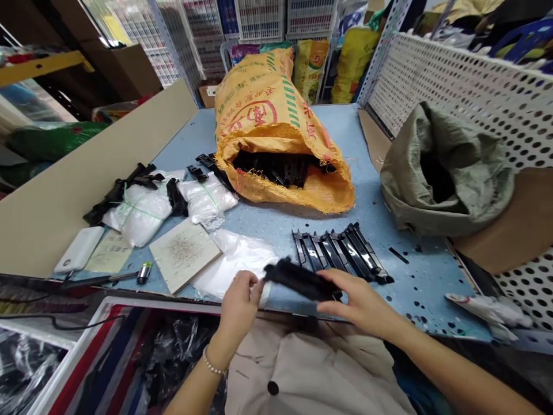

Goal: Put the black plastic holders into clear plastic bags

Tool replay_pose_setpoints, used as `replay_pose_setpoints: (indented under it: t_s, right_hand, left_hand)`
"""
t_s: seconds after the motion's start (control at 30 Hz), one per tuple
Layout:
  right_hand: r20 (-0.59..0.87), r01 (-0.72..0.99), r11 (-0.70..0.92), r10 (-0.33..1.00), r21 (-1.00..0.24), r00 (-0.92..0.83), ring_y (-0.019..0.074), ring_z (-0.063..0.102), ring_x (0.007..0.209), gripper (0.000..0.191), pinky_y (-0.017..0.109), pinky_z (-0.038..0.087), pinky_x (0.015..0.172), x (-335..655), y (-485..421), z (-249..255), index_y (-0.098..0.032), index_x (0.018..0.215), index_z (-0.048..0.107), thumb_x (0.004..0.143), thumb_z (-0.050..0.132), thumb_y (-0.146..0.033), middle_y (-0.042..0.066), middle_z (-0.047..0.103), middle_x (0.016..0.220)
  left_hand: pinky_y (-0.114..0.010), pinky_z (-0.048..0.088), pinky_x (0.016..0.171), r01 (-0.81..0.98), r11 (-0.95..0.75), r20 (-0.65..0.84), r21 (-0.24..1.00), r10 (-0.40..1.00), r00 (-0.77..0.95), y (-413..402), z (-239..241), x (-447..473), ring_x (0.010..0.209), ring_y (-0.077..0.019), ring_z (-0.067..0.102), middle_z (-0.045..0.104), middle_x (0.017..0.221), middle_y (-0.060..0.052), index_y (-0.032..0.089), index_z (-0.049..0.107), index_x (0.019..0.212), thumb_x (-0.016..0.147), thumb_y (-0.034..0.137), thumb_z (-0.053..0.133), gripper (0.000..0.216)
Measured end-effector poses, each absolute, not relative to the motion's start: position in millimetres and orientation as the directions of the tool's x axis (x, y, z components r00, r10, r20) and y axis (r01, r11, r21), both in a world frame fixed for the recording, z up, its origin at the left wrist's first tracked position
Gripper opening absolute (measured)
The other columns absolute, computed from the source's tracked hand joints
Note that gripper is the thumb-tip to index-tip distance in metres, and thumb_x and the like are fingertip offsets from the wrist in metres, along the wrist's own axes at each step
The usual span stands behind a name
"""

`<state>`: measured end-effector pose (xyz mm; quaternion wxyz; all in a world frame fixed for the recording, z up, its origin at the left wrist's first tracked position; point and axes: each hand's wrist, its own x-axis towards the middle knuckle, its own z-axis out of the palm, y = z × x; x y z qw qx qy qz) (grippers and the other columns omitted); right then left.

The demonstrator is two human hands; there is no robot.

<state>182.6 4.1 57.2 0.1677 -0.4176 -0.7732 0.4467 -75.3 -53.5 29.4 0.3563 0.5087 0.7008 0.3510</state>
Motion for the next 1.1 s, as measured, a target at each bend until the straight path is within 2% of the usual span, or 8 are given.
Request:
replay_pose_setpoints:
  t_s: [0.13, 0.27, 0.4, 0.53, 0.7, 0.8, 0.93, 1.1]
  right_hand:
    - [-0.35, 0.126, -0.328, 0.838, -0.936, -0.419, 0.0247, 0.066, 0.089, 0.053, 0.037, 0.053, 0.076, 160, -1, 40, -0.019, 0.113, 0.057, 0.07, 0.075, -0.046, 0.008, 0.069, 0.1]
    - [-0.395, -0.1, -0.482, 0.806, -0.871, -0.441, 0.0218, 0.065, 0.087, 0.043, 0.036, 0.05, 0.082, 129, -13, 29, -0.018, 0.101, 0.063, 0.069, 0.077, -0.044, 0.006, 0.07, 0.092]
    - [-0.442, -0.131, -0.549, 0.773, -0.825, -0.455, 0.0199, 0.064, 0.078, 0.042, 0.037, 0.05, 0.081, 114, -17, 22, -0.018, 0.097, 0.065, 0.069, 0.077, -0.046, 0.005, 0.07, 0.085]
    - [-0.478, -0.13, -0.589, 0.749, -0.798, -0.459, 0.0207, 0.065, 0.081, 0.042, 0.035, 0.05, 0.078, 110, -17, 21, -0.017, 0.097, 0.066, 0.068, 0.077, -0.046, 0.007, 0.07, 0.091]
    - [-0.478, -0.134, -0.601, 0.734, -0.788, -0.482, 0.0209, 0.065, 0.084, 0.04, 0.033, 0.051, 0.075, 102, -16, 24, -0.017, 0.096, 0.066, 0.07, 0.076, -0.045, 0.008, 0.069, 0.098]
    - [-0.458, -0.145, -0.602, 0.722, -0.785, -0.518, 0.0186, 0.065, 0.082, 0.037, 0.031, 0.05, 0.074, 96, -15, 24, -0.017, 0.095, 0.066, 0.072, 0.076, -0.043, 0.007, 0.069, 0.096]
    - [-0.452, -0.163, -0.617, 0.708, -0.77, -0.543, 0.0176, 0.065, 0.081, 0.035, 0.029, 0.048, 0.071, 90, -16, 20, -0.017, 0.095, 0.066, 0.073, 0.075, -0.043, 0.006, 0.069, 0.095]
    - [-0.456, -0.19, -0.631, 0.707, -0.752, -0.541, 0.0178, 0.065, 0.084, 0.031, 0.029, 0.049, 0.073, 94, -19, 18, -0.018, 0.094, 0.067, 0.074, 0.075, -0.041, 0.006, 0.069, 0.097]
  left_hand:
    - [-0.047, 0.048, 0.082, 0.857, 0.14, 0.212, 0.495, 0.937, -0.276, -64, -3, -97, 0.094, -0.0321, 0.056, 0.057, 0.096, -0.014, 0.016, 0.055, 0.095, 0.081, 0.05, 0.059, 0.037]
    - [-0.043, 0.048, 0.083, 0.938, 0.062, 0.197, 0.34, 0.971, -0.135, -62, -9, -112, 0.094, -0.0291, 0.057, 0.059, 0.1, -0.014, 0.017, 0.058, 0.094, 0.09, 0.034, 0.048, 0.02]
    - [-0.034, 0.047, 0.076, 0.847, 0.111, 0.031, 0.521, 0.988, -0.149, -49, -2, -129, 0.083, -0.022, 0.06, 0.063, 0.09, -0.008, 0.02, 0.061, 0.078, 0.089, 0.023, 0.041, 0.024]
    - [-0.027, 0.042, 0.062, 0.541, 0.275, -0.147, 0.795, 0.952, -0.268, -41, 1, -140, 0.066, -0.0168, 0.056, 0.059, 0.067, -0.001, 0.02, 0.059, 0.063, 0.075, 0.031, 0.061, 0.017]
    - [-0.025, 0.035, 0.055, 0.224, 0.405, -0.315, 0.887, 0.883, -0.349, -41, 3, -145, 0.052, -0.0136, 0.046, 0.05, 0.053, 0.004, 0.019, 0.06, 0.063, 0.072, 0.042, 0.062, 0.026]
    - [-0.028, 0.042, 0.064, 0.348, 0.355, -0.208, 0.868, 0.895, -0.394, -44, 3, -135, 0.065, -0.0172, 0.055, 0.06, 0.071, -0.001, 0.018, 0.063, 0.082, 0.075, 0.037, 0.06, 0.02]
    - [-0.034, 0.044, 0.077, 0.722, 0.239, 0.009, 0.65, 0.947, -0.321, -46, -2, -118, 0.092, -0.0261, 0.058, 0.062, 0.097, -0.01, 0.019, 0.062, 0.095, 0.077, 0.033, 0.061, 0.023]
    - [-0.029, 0.041, 0.07, 0.591, 0.271, -0.102, 0.76, 0.948, -0.303, -37, -1, -134, 0.076, -0.0201, 0.058, 0.064, 0.078, -0.005, 0.02, 0.064, 0.073, 0.082, 0.026, 0.053, 0.015]
